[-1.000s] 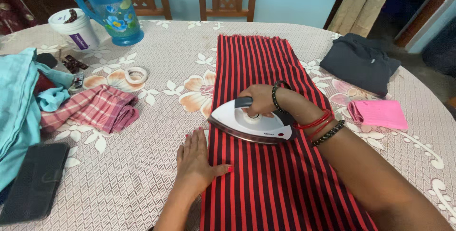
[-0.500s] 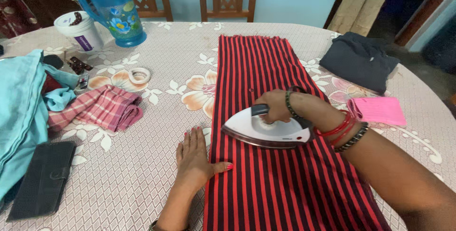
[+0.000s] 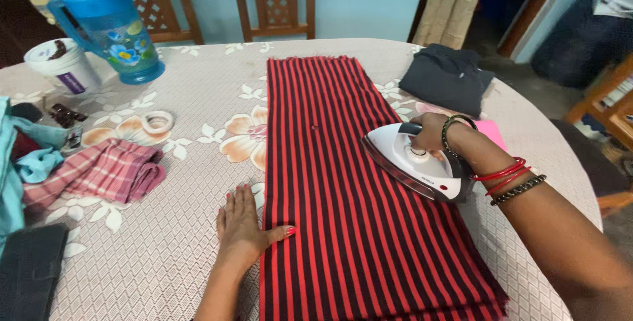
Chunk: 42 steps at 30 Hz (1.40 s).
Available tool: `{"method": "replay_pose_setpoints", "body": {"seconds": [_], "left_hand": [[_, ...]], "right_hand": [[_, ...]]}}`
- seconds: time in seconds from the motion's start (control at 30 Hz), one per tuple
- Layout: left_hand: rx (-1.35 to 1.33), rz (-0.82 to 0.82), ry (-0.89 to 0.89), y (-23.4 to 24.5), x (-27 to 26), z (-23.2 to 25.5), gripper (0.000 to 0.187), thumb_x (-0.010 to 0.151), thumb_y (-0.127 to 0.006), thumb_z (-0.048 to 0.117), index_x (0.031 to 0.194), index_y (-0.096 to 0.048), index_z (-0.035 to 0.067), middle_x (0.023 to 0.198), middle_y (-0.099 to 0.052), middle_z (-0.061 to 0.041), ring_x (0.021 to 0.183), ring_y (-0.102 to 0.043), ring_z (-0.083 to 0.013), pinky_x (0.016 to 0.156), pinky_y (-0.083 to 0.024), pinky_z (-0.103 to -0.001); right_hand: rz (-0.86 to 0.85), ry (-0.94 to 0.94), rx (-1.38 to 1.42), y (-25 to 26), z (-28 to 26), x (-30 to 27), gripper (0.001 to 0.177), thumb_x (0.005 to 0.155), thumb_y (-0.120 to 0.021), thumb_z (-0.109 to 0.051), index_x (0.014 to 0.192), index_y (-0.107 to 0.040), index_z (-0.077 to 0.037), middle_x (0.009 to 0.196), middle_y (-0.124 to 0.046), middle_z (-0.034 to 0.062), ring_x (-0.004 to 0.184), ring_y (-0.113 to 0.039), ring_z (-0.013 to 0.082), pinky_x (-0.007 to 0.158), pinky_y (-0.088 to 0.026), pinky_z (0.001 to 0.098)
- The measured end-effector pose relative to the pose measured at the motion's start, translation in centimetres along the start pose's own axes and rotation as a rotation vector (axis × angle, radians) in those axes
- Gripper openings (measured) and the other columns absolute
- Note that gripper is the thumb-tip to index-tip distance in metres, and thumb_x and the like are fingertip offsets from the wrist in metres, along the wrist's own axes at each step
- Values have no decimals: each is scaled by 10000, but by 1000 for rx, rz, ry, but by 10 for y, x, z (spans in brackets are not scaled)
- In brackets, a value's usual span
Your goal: The person lays out a red and black striped garment on a table, smooths it by hand, and uses an electric iron to press the fabric. The garment is flipped and ironed again on the other side.
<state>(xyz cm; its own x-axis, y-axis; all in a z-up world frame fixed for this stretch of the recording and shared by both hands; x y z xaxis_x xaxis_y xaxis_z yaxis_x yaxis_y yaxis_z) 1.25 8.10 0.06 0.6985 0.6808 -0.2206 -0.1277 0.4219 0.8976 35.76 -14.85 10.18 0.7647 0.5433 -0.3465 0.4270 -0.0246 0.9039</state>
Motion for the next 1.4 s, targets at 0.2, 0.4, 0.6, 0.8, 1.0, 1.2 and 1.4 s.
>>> {"method": "replay_pose_setpoints", "body": {"seconds": [0.2,0.4,0.6,0.8,1.0,1.2,1.4], "left_hand": [[-6,19,-11,-1,1,-1,1407,621,-788,750,1613,-57,71,1701,-62,-130,1580,35,-271,1265,-19,-494],[11,25,-6,-8,7,-5,1396,603,-777,734,1617,-70,85,1698,-75,-123,1583,33,-277,1263,-21,-497],[5,45,-19,-10,8,-7,1354,629,-779,722,1611,-115,68,1691,-103,-155,1578,14,-294,1264,-13,-501],[6,21,14,-11,11,-7,1361,594,-811,673,1608,-85,126,1683,-81,-119,1563,18,-272,1240,-10,-508],[10,52,-67,-15,14,-7,1220,652,-810,631,1596,-228,123,1678,-152,-152,1575,-33,-286,1250,-2,-528],[6,145,-159,-8,8,0,1107,654,-853,581,1556,-404,122,1615,-272,-171,1535,-148,-313,1223,-127,-531],[-176,271,-36,16,-23,9,874,773,-833,488,1456,-539,29,1218,-693,-202,1140,-627,-310,995,-532,-448]], "right_hand": [[46,-178,155,-2,45,7,273,799,-680,-103,1064,-712,-47,630,-679,127,510,-662,244,550,-562,411],[-30,-178,247,3,115,26,195,774,-710,-66,937,-708,41,589,-688,154,474,-671,242,551,-572,354],[-269,-255,819,-5,207,16,233,860,-744,-163,743,-600,-22,541,-565,32,416,-536,145,456,-480,307],[-79,-125,958,-11,273,11,313,923,-755,-323,977,-659,-30,722,-581,34,562,-556,124,496,-495,300],[230,-258,361,-39,332,30,522,943,-702,-305,1411,-621,-87,1210,-731,166,1032,-724,268,926,-555,413],[290,-104,406,-55,355,35,379,950,-643,-176,1314,-719,-97,1199,-771,177,1088,-719,294,969,-539,406],[956,80,324,10,270,-76,257,1089,-577,-124,1298,-692,-30,1126,-737,168,937,-692,227,849,-567,385]]}}
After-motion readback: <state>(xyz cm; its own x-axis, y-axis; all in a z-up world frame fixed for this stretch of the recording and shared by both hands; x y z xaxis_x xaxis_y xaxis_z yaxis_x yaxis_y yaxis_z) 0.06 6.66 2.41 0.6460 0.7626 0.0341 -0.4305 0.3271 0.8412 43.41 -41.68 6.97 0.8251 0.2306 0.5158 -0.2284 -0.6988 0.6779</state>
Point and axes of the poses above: each hand's wrist, its own x-axis towards the middle knuckle, its own y-axis out of the back of the hand, z = x × y, the point moved 3 cm from there along x, towards the middle knuckle
